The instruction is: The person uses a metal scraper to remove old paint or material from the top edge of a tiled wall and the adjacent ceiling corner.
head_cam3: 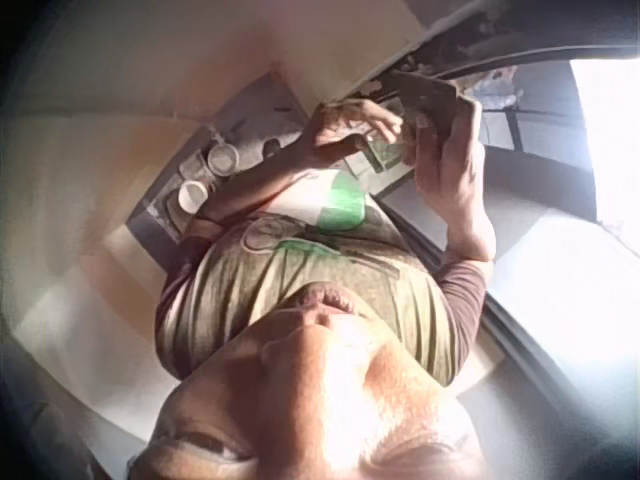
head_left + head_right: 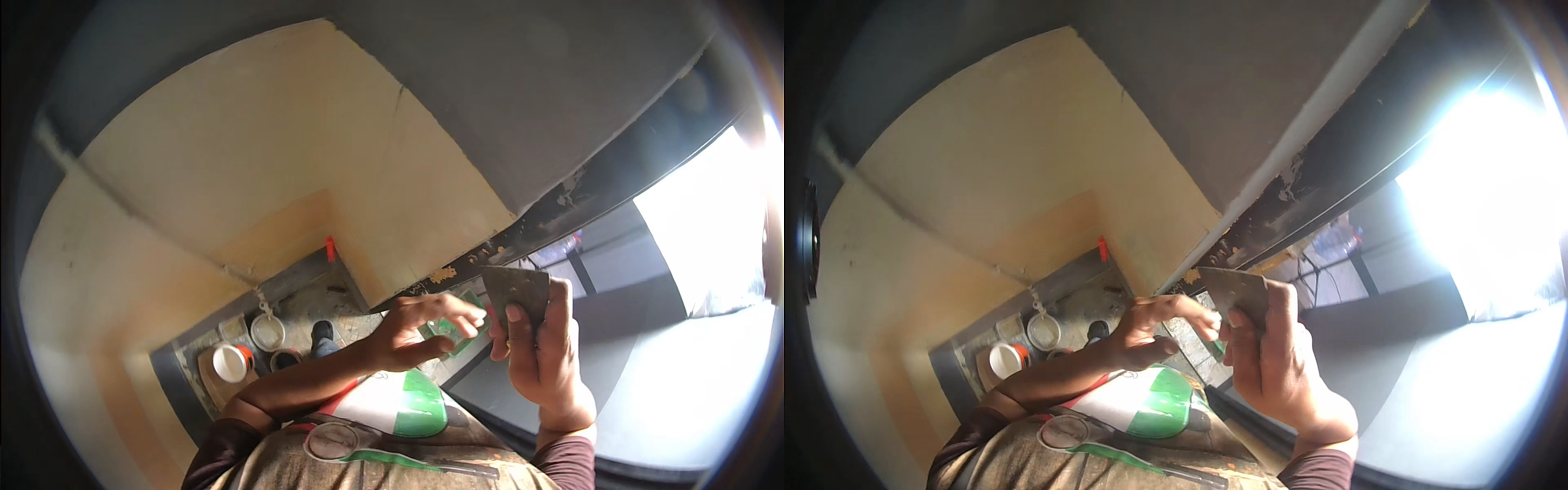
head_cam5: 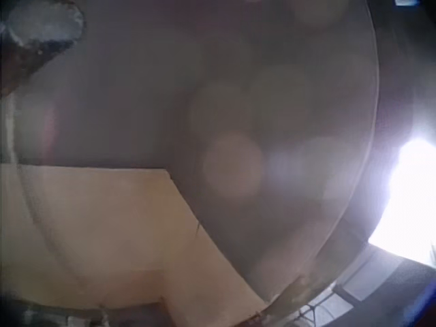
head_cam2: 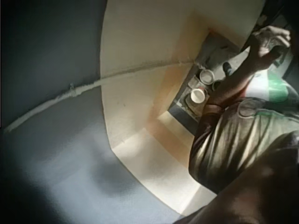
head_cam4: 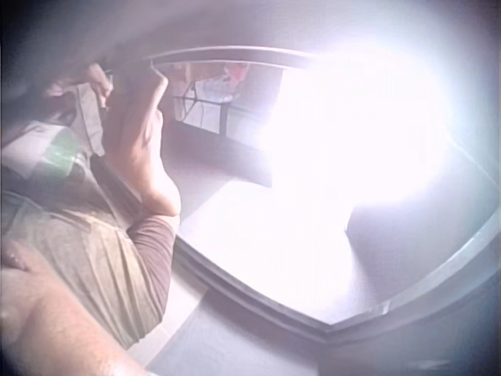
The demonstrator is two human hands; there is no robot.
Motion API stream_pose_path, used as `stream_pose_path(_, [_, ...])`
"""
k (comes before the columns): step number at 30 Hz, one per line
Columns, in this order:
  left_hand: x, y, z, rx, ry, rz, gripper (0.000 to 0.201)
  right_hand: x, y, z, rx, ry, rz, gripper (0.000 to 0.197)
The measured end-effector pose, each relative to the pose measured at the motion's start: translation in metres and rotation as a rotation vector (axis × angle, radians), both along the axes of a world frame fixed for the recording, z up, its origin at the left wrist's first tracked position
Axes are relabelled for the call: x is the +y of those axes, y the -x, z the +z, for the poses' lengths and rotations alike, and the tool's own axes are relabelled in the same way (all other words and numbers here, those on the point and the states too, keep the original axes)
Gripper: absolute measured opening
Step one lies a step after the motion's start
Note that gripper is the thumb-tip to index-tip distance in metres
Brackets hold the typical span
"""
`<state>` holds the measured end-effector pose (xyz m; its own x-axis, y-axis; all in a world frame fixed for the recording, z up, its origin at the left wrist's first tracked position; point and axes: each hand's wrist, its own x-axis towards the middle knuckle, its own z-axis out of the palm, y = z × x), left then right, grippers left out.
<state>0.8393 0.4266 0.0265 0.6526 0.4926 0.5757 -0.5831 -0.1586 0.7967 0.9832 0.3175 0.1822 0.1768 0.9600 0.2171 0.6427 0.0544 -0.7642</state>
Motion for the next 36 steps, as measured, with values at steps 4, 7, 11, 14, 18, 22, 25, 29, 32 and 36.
stream_pose_path(4, [0.013,-0.015,0.046,-0.207,0.357,-0.350,0.057,0.027,0.025,0.030,-0.185,0.005,0.026,0.059])
stream_pose_path(7, [0.031,-0.029,0.050,-0.281,0.628,-0.662,0.048,0.040,0.041,0.046,-0.312,0.077,-0.140,0.051])
stream_pose_path(11, [0.038,-0.039,0.066,-0.188,0.869,-0.803,0.043,0.042,0.057,0.060,-0.307,0.198,-0.296,0.040])
stream_pose_path(14, [0.041,-0.041,0.078,-0.076,0.873,-0.751,0.046,0.048,0.065,0.071,-0.285,0.246,-0.368,0.039])
stream_pose_path(18, [0.047,-0.045,0.089,-0.096,0.851,-0.778,0.044,0.058,0.072,0.080,-0.315,0.202,-0.510,0.016])
stream_pose_path(22, [0.047,-0.050,0.092,-0.130,0.904,-0.777,0.044,0.061,0.071,0.089,-0.392,0.286,-0.473,0.039])
stream_pose_path(25, [0.044,-0.050,0.093,-0.097,0.970,-0.797,0.044,0.064,0.074,0.083,-0.340,0.299,-0.534,0.040])
stream_pose_path(29, [0.045,-0.050,0.092,-0.119,1.033,-0.838,0.043,0.068,0.081,0.082,-0.315,0.316,-0.600,0.040])
stream_pose_path(32, [0.045,-0.047,0.096,-0.098,1.059,-0.826,0.041,0.070,0.086,0.083,-0.342,0.297,-0.645,0.033])
stream_pose_path(36, [0.051,-0.041,0.100,-0.077,1.084,-0.779,0.039,0.072,0.088,0.081,-0.363,0.302,-0.625,0.033])
